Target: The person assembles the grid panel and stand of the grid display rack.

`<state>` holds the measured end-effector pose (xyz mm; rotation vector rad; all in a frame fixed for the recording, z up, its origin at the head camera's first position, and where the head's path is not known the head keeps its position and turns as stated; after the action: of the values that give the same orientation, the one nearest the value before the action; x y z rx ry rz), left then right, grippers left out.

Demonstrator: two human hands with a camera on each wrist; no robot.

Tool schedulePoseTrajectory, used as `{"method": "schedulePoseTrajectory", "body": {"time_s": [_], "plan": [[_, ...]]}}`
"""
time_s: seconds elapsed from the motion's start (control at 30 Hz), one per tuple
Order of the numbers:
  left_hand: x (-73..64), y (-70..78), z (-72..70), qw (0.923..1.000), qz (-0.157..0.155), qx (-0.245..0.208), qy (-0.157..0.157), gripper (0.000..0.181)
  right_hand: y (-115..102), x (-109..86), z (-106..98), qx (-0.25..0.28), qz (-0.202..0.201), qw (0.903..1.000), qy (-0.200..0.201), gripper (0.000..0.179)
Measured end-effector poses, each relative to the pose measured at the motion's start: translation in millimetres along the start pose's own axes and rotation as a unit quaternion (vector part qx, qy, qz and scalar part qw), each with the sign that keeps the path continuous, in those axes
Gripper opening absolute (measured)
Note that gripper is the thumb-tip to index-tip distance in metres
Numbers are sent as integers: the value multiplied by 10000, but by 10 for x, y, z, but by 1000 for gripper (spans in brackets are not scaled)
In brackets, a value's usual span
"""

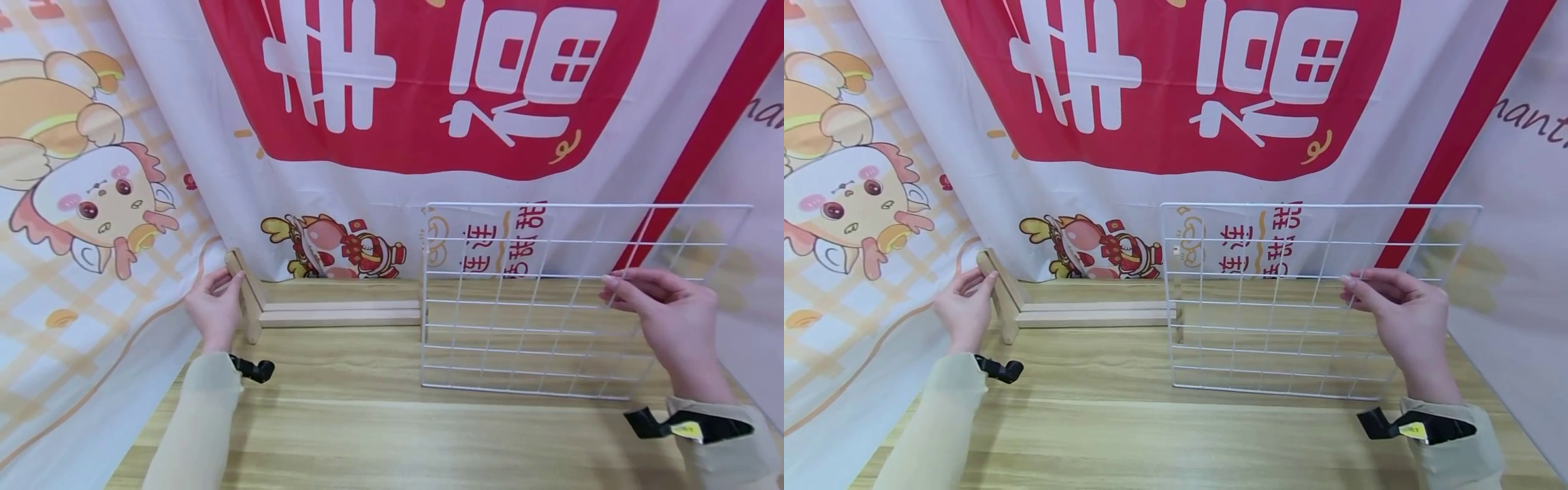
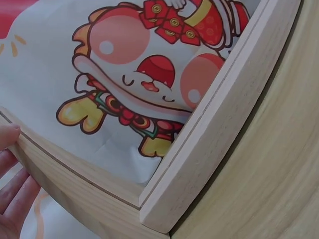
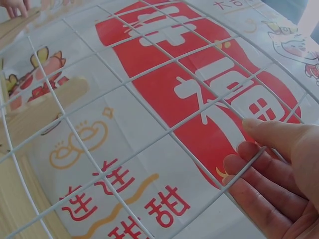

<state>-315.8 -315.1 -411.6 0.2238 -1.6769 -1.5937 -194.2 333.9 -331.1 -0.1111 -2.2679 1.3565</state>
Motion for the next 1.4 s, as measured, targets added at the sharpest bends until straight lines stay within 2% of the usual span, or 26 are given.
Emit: {"method": "schedulePoseTrajectory", "body": {"time_s": [0.13, 0.43, 0.73, 1.03, 1.27, 1.4], "plan": [[-90, 31, 60, 9999, 6, 27, -142, 35, -15, -2, -2, 140, 24, 9999, -35, 34], [-308, 98, 190, 9980, -106, 223, -588, 36, -17, -24, -5, -18, 209, 9997, -87, 37], [-521, 195, 285, 9964, 148, 255, -797, 31, -24, -32, 10, 147, 90, 9998, -38, 35], [-722, 312, 390, 9955, 89, -11, -948, 26, -20, -31, 15, 139, 37, 9999, 16, 34], [-847, 334, 453, 9938, 390, -218, -1013, 22, -34, -37, 25, 57, -11, 10000, -43, 35], [-931, 359, 495, 9924, 364, -359, -1121, 23, -39, -31, 25, 180, -64, 9998, -18, 35]]}}
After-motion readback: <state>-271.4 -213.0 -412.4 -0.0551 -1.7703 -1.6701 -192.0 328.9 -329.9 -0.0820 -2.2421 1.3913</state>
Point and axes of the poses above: each hand's wrist, its own x-axis towards the middle knuckle, its own z-axis out of the palm, y = z × x, the point moved 1 cm from there along x, towards the middle knuckle, and after that the axes turned 15 degrees about -x, right-handed, at the moved point
